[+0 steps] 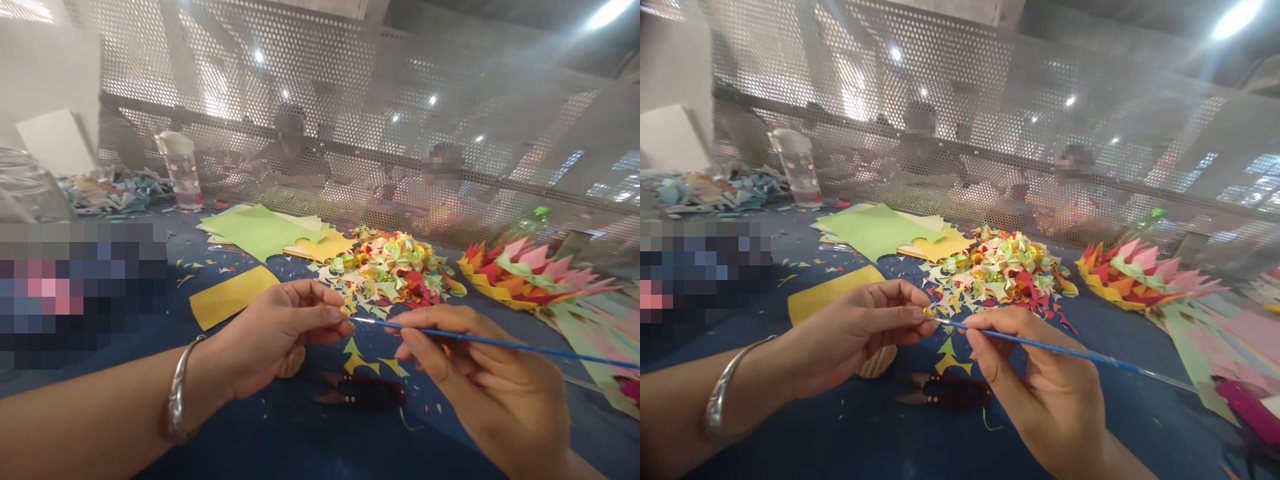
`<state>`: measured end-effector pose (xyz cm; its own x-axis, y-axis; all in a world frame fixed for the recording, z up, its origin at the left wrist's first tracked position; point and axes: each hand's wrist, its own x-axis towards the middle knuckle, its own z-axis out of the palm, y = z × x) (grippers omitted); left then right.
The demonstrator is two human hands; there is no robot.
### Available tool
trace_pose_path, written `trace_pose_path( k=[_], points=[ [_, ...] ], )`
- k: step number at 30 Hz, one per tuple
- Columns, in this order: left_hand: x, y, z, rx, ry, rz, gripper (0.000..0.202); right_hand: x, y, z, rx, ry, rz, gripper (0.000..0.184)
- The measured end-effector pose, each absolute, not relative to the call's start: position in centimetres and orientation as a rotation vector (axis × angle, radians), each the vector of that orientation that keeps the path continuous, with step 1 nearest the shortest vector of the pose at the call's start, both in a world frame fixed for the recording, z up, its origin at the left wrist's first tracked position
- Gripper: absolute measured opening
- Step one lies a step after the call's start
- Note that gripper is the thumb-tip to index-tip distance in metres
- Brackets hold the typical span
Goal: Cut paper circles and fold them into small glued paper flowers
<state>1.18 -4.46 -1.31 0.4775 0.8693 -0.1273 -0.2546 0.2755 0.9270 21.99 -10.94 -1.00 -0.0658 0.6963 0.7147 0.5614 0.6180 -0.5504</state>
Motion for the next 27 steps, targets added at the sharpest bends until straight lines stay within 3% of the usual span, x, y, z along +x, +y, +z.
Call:
trace_pose_path(
  k=[27],
  points=[
    [1.06, -4.63, -1.34, 1.013, 0.677, 0.806, 0.007, 21.92, -11.02, -0.95, -1.053, -1.732, 0.143, 0.017]
  ],
)
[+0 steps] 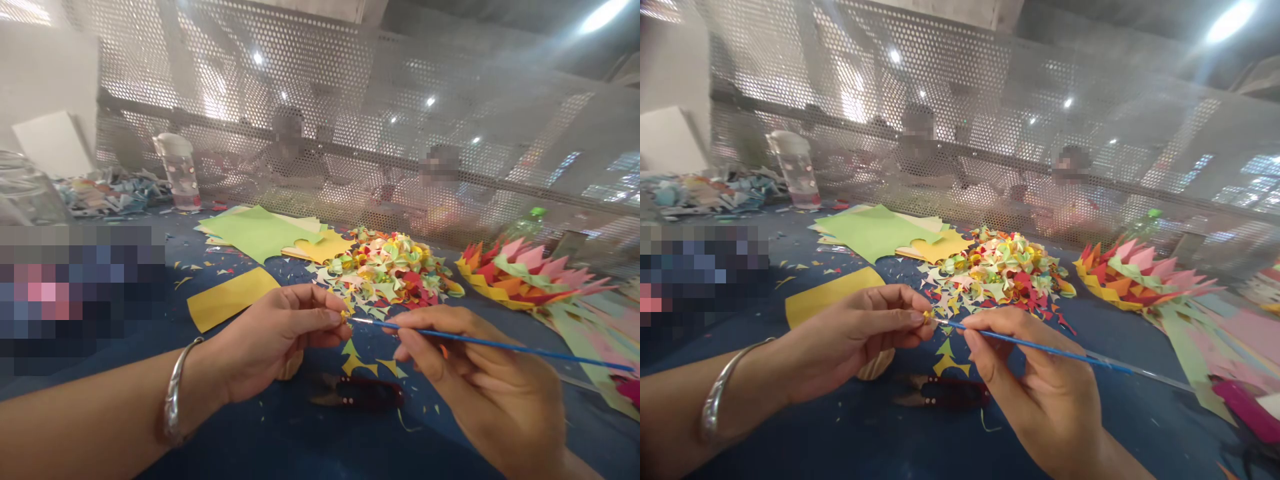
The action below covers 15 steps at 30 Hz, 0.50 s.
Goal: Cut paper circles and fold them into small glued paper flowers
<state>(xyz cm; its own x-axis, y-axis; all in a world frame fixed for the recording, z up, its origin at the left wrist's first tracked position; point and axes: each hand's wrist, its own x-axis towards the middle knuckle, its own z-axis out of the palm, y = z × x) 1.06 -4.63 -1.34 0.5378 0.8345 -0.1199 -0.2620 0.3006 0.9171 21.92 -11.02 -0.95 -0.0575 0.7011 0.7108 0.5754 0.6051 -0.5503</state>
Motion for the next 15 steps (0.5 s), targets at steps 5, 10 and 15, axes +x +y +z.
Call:
trace_pose_path(
  k=[5, 10, 15],
  points=[
    [1.22, -4.7, -1.01, 1.001, 0.701, 0.81, 0.013, 21.82, -11.02, -0.86, -1.047, -1.727, 0.145, 0.015],
    [1.22, -4.68, -1.25, 1.071, 0.742, 0.813, 0.013, 21.82, -11.07, -0.88, -1.053, -1.738, 0.135, 0.016],
    [1.26, -4.58, -1.52, 1.133, 0.767, 0.853, 0.018, 21.97, -10.97, -0.87, -1.038, -1.77, 0.112, 0.017]
  ],
)
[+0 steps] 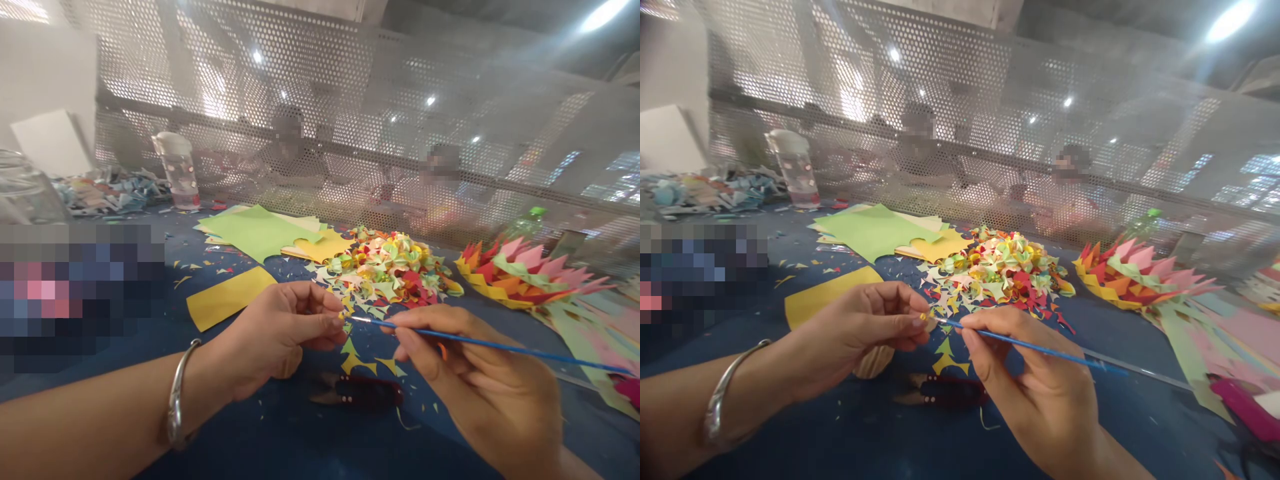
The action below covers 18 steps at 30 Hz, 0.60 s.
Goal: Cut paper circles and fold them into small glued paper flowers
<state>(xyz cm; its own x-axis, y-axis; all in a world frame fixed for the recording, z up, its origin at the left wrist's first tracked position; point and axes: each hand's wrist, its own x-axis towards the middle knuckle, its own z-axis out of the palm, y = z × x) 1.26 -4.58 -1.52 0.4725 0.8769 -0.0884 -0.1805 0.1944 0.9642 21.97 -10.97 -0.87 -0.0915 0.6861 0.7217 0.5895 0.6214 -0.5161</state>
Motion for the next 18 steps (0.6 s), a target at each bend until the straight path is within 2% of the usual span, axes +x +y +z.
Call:
trace_pose_path(
  k=[9, 15, 18],
  points=[
    [1.3, -4.2, -1.4, 1.223, 0.784, 0.903, 0.017, 21.8, -11.0, -0.8, -1.033, -1.745, 0.103, 0.017],
    [1.0, -3.5, -1.3, 1.607, 0.975, 0.967, 0.01, 22.1, -11.2, -0.6, -1.046, -1.746, 0.057, 0.015],
    [0.8, -3.1, -1.8, 1.802, 1.061, 0.958, 0.011, 22.4, -10.9, -0.2, -1.077, -1.85, 0.029, 0.008]
  ],
)
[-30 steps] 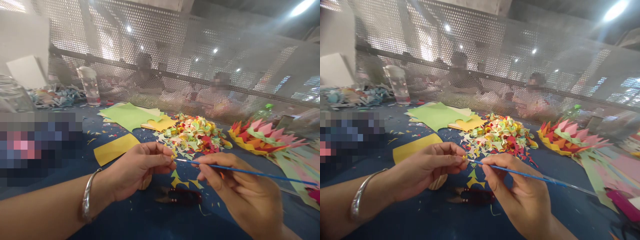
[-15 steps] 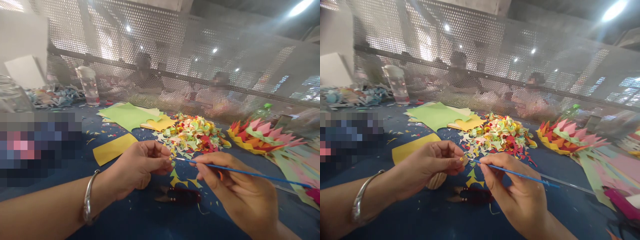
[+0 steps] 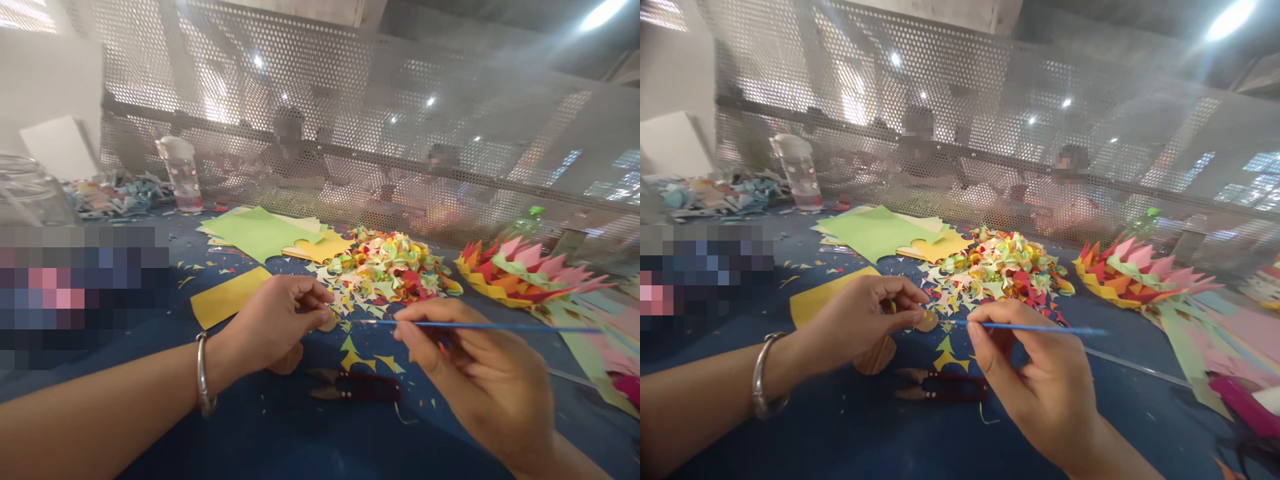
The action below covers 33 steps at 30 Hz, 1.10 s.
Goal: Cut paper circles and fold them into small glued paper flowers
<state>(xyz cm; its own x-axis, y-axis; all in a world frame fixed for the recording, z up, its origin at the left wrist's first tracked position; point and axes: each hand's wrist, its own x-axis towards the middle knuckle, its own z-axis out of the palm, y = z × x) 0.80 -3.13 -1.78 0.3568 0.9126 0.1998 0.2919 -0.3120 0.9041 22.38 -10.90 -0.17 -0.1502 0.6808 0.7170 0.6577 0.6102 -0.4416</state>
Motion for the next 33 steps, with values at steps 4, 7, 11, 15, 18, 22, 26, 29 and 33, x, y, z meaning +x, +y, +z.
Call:
trace_pose_path(
  k=[4, 7, 11, 15, 18, 22, 26, 29, 33],
  points=[
    [0.7, -2.5, -2.4, 1.984, 1.079, 0.941, 0.018, 22.7, -10.1, 0.1, -1.217, -2.036, 0.034, 0.023],
    [0.7, -2.1, -2.6, 2.082, 1.102, 0.906, 0.019, 23.0, -9.6, -0.1, -1.324, -2.097, 0.046, 0.035],
    [0.6, -1.6, -2.8, 2.126, 1.083, 0.908, 0.023, 23.4, -9.1, -0.6, -1.459, -2.184, 0.044, 0.037],
    [0.4, -1.2, -2.7, 2.138, 1.064, 0.884, 0.023, 23.2, -8.9, -0.8, -1.508, -2.23, 0.115, 0.038],
    [-0.1, -0.9, -2.1, 2.18, 1.083, 0.937, 0.021, 23.1, -8.9, -0.8, -1.532, -2.22, 0.212, 0.038],
    [-1.3, -0.2, -1.1, 2.186, 1.166, 0.938, 0.022, 23.3, -8.9, -1.0, -1.53, -2.182, 0.3, 0.039],
    [-2.7, 0.7, -0.4, 2.132, 1.215, 0.993, 0.024, 23.8, -9.0, -0.6, -1.522, -2.125, 0.212, 0.04],
    [-3.4, 0.9, 0.0, 2.139, 1.26, 0.903, 0.022, 24.0, -9.0, -0.3, -1.556, -2.097, 0.086, 0.04],
    [-3.5, 0.6, 0.3, 2.317, 1.359, 0.641, 0.025, 24.2, -8.8, -0.4, -1.678, -2.212, -0.072, 0.04]
  ],
)
